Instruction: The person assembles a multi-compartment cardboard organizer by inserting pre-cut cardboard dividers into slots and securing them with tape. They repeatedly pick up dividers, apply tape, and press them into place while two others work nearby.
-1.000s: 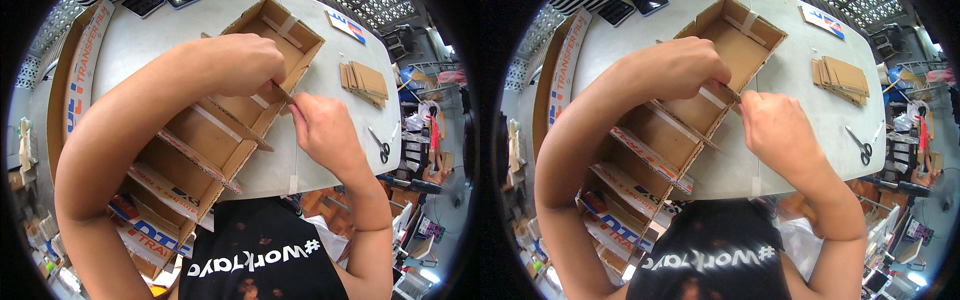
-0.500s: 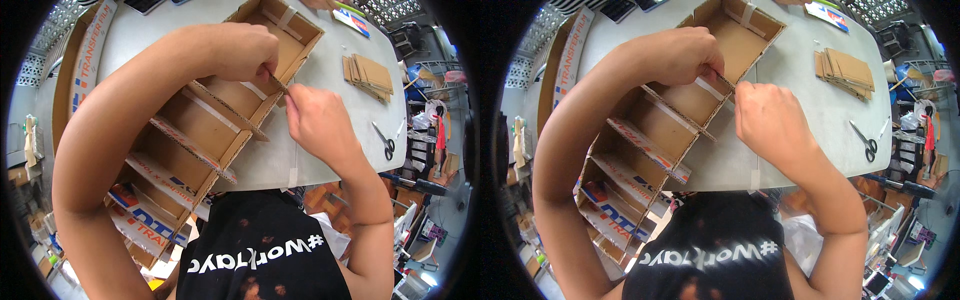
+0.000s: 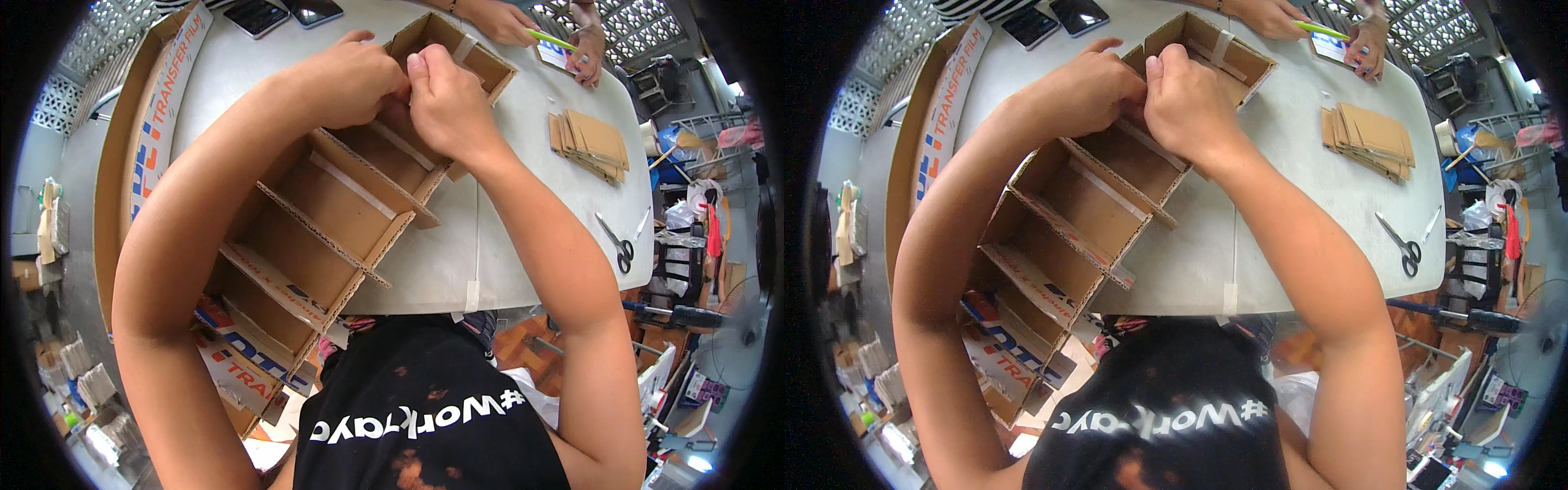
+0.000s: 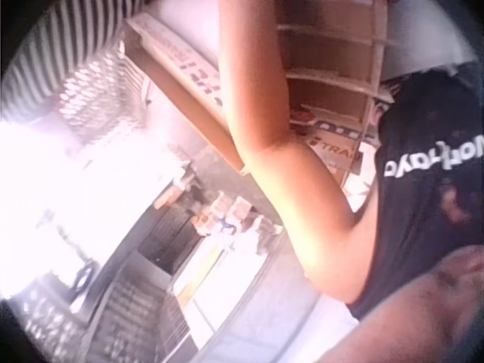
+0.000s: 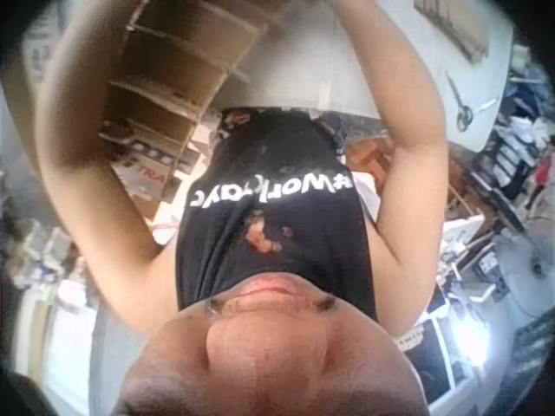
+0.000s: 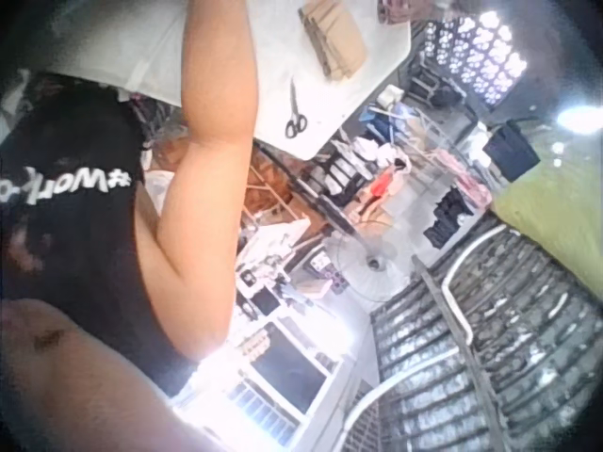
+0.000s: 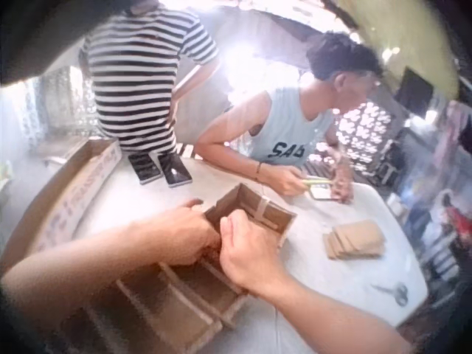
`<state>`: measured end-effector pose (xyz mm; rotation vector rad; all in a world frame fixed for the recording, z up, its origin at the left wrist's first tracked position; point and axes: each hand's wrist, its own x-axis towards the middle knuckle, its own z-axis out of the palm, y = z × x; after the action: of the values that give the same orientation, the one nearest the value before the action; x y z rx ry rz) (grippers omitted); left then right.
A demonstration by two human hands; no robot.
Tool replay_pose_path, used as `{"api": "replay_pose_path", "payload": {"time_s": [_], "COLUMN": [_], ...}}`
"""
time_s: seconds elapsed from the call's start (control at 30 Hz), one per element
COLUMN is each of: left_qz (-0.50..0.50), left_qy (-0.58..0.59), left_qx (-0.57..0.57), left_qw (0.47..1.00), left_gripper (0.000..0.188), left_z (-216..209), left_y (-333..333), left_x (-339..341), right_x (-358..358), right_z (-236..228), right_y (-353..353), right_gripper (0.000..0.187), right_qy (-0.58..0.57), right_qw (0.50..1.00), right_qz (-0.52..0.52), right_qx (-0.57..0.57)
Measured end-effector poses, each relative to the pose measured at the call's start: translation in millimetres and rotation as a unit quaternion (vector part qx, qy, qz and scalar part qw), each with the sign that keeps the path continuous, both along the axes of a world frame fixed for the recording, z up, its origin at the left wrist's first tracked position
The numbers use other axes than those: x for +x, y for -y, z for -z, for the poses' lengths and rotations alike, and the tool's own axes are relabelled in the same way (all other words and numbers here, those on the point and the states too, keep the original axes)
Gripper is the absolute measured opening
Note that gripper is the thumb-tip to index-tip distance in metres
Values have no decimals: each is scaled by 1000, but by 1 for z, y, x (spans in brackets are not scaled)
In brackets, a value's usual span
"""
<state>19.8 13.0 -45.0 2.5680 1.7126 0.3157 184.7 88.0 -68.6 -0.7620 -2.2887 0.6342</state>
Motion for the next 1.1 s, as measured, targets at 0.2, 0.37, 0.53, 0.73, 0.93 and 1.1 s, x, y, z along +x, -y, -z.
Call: {"api": "replay_pose_path", "payload": {"time_s": [0.2,0.37,0.53,0.73,0.93,1.1], "left_qz": [-100,-111,-91,-110,-98,-95], "left_qy": [180,186,154,131,159,161], "left_qx": [-115,-91,-102,-98,-73,-69], "left_qw": [972,972,979,980,980,980], "left_gripper": [23,21,17,18,20,20], "left_z": [4,6,5,-1,7,10], "left_y": [2,1,-5,9,-2,3], "left_x": [5,6,10,4,12,10], "right_x": [5,25,48,32,46,45], "right_z": [1,-86,-46,-160,-108,-100], "right_y": [-3,-9,-1,-23,-27,-20], "right_gripper": [32,41,32,32,48,45], "right_qy": [-61,-244,-142,-88,-239,-161], "right_qw": [986,820,855,821,708,782], "right_qz": [6,-334,-345,-496,-558,-521], "right_qx": [-154,-395,-359,-269,-361,-301]}}
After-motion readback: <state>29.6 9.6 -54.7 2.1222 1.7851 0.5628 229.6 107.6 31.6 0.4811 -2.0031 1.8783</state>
